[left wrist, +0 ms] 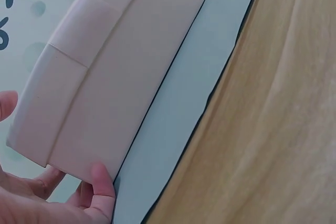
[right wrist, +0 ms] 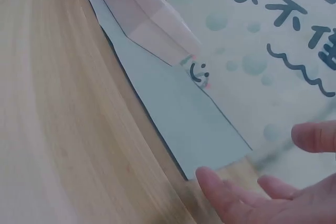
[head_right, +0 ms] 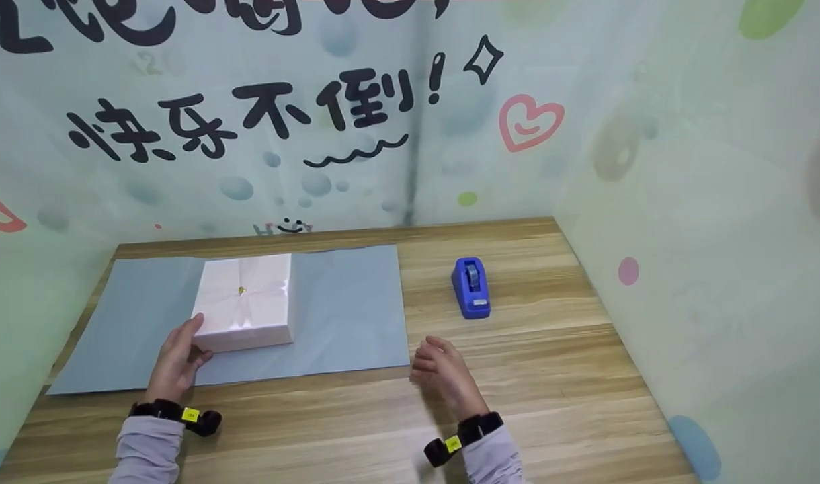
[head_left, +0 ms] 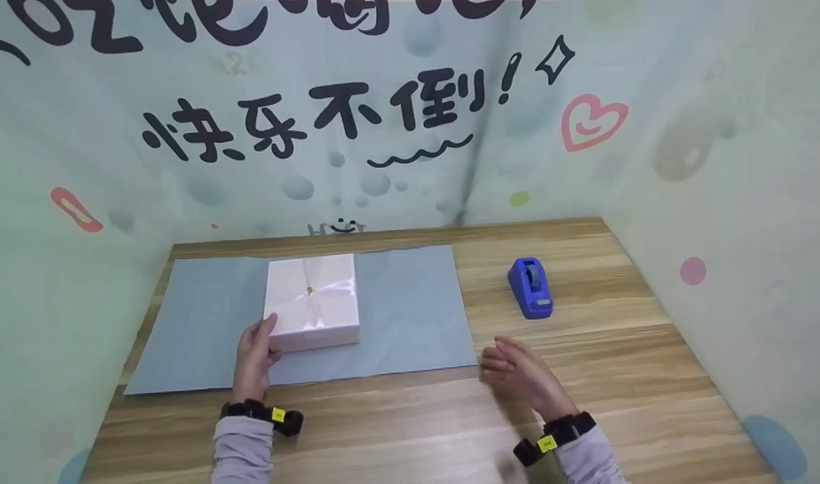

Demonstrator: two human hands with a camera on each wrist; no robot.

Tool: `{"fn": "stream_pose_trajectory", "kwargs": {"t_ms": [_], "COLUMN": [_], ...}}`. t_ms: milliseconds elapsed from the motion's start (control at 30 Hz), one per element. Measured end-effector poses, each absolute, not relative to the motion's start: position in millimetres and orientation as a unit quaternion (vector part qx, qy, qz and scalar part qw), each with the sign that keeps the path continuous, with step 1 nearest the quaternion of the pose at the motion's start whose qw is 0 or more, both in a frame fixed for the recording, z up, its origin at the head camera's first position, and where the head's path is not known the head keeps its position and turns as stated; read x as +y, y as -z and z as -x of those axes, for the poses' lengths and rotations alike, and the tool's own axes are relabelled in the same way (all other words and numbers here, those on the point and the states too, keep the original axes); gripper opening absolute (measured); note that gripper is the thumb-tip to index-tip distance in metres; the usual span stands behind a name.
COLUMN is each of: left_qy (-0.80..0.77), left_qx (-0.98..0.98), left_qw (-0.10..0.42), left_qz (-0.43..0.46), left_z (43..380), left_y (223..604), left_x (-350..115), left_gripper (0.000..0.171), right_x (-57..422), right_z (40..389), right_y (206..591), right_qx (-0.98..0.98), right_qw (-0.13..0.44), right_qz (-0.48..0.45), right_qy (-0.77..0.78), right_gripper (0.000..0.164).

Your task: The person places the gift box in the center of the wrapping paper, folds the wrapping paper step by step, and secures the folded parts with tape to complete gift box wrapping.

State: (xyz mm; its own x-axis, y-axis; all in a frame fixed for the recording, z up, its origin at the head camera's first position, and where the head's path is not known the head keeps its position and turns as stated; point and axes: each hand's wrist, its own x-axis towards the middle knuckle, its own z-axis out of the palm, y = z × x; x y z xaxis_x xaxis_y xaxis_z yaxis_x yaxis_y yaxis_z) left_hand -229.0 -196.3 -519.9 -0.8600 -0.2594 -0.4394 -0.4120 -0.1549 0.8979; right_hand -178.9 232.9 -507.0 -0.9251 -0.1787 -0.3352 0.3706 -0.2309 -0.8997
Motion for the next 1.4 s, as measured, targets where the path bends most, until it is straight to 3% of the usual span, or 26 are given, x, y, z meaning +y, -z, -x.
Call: {"fn": "stream_pose_trajectory", "kwargs": {"t_ms": [367,567,733,833,1033,1200,1400], "left_qy": [-0.707,-0.709,-0.703,-0.703,-0.699,-0.678,-0.674], "left_qx": [0.656,0.657,0.659,0.658,0.660,0.679,0.678], "left_qw": [0.052,0.046,0.053,0.052,0.029,-0.019,-0.075], "left_qz": [0.260,0.254,0.261,0.263,0.273,0.282,0.282], "left_z": [230,230,230,230,228,222,215], "left_y": [522,521,521,522,521,518,514], "left_x": [-197,-196,-197,-197,-197,-197,-199], "left_gripper": [0.089,0.084,0.086,0.086,0.081,0.069,0.060], "right_x": [215,216,218,214,198,191,197], "right_z": [194,198,202,204,211,207,199], "right_y": [513,514,518,521,523,513,503], "right_qx": [0.579,0.551,0.533,0.570,0.680,0.743,0.771], "right_qw": [0.182,0.199,0.253,0.254,0.195,0.129,0.099], "right_qz": [-0.129,-0.128,-0.083,-0.088,-0.101,-0.093,-0.076], "right_qy": [0.785,0.800,0.803,0.776,0.700,0.650,0.625], "right_gripper": [0.040,0.010,0.021,0.020,0.016,0.020,0.022]}}
